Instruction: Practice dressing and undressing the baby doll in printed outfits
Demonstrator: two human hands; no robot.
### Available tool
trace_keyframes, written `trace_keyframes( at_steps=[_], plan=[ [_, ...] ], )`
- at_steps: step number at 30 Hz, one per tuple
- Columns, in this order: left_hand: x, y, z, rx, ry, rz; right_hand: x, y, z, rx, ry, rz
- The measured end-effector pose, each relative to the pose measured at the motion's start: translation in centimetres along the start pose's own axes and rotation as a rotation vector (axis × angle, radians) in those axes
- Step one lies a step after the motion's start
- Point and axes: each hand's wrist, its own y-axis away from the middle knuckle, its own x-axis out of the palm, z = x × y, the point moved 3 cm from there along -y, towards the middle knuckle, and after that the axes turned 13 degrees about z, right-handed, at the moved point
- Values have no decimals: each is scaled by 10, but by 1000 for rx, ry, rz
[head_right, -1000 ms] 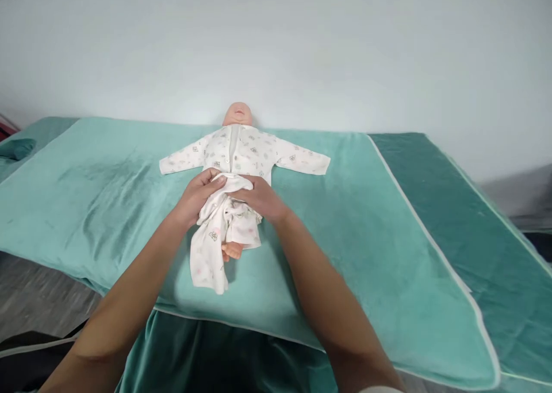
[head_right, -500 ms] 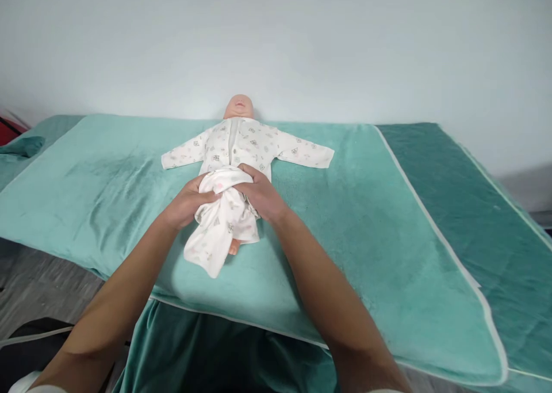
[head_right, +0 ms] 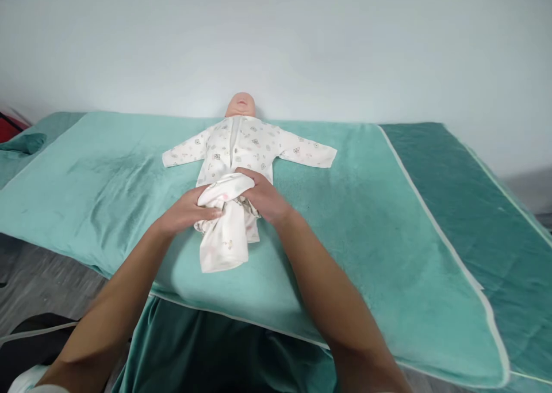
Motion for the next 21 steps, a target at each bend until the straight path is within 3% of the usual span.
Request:
trace_keyframes(
  at_steps=[2,5,10,15,21],
  plan=[
    [6,5,3,-4,14,-51,2,1,3,-24,128,40],
    [21,14,8,71,113,-283,7,1,10,-9,360,113],
    [64,44,10,22,487,-533,17,0,18,54,646,336],
    [92,74,3,-58,759,-515,26,0,21,190,879,426],
    [116,88,22,-79,924,-549,31,2,20,213,1063,461]
  ],
)
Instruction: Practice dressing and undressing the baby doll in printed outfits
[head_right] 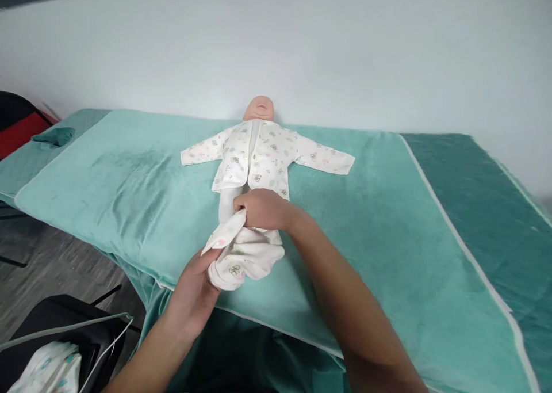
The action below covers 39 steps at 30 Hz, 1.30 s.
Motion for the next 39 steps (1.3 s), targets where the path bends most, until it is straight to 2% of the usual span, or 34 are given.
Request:
trace_keyframes(
  at_steps=[5,9,12,16,19,24,30,34,39],
  plan=[
    [-16,2,13,43,-96,-50,5,-4,-2,47,112,26],
    [-41,-2,10,51,-282,-104,5,-6,2,84,107,69],
    [-51,-12,4,75,-408,-111,5,-7,6,111,112,84],
    [-52,-23,-8,171,-714,-161,7,-7,4,122,151,59],
    [-49,-25,-11,186,-853,-168,9,-7,-1,112,138,2],
    [-48,-30,-6,214,-784,-92,11,-5,-7,72,-66,-67],
    [-53,-54,-7,454,-861,-147,11,-2,-15,-38,-287,-109],
    [-51,-72,-23,504,-881,-148,10,1,-19,-80,-344,-80],
    [-53,-92,-50,515,-941,-91,5,3,-22,-34,-355,-1]
  ],
)
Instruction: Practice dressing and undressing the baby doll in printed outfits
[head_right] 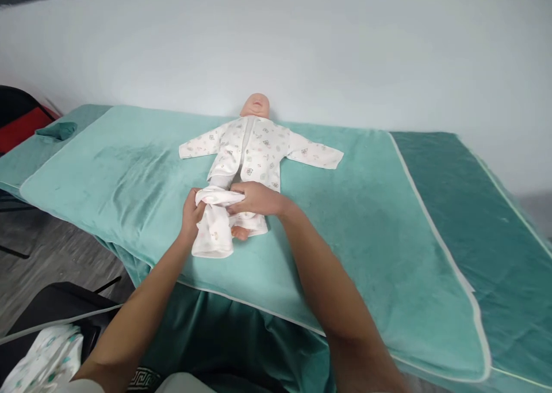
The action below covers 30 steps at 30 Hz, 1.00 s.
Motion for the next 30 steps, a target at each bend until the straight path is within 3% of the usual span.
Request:
trace_keyframes(
  at_steps=[8,13,22,26,30],
  plan=[
    [-15,-46,5,43,-230,64,0,-3,14,77,208,33],
    [-14,-72,2,115,-267,81,0,-10,16,146,259,-85],
    [-8,-107,3,194,-453,-13,0,-23,2,179,183,-340],
    [-4,-113,4,204,-544,-22,1,-23,0,181,87,-412],
    [-6,-92,3,278,-457,-68,1,-22,-4,147,8,-444]
  ],
)
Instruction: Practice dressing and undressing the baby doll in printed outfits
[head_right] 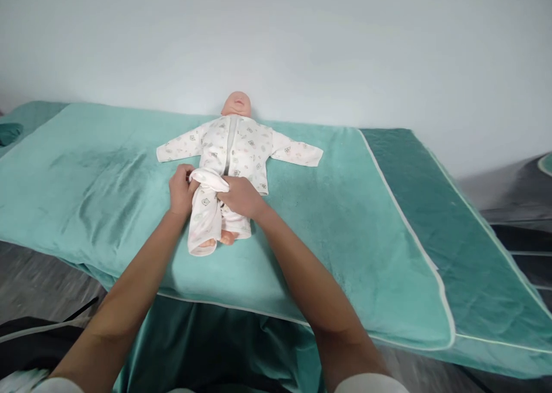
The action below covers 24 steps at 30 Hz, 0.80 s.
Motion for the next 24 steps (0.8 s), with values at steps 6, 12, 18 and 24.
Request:
trace_keyframes(
  at_steps=[6,12,18,24],
  plan=[
    [-20,68,1,-136,64,-26,0,2,-4,-6,-118,-70],
    [-14,91,-6,22,-166,377,0,2,-3,-54,-68,-133],
    [-12,82,-6,-45,-298,373,-1,2,-6,-74,-76,-99],
    [-11,54,-11,-203,-648,340,-1,5,-5,-41,-59,-103]
  ],
)
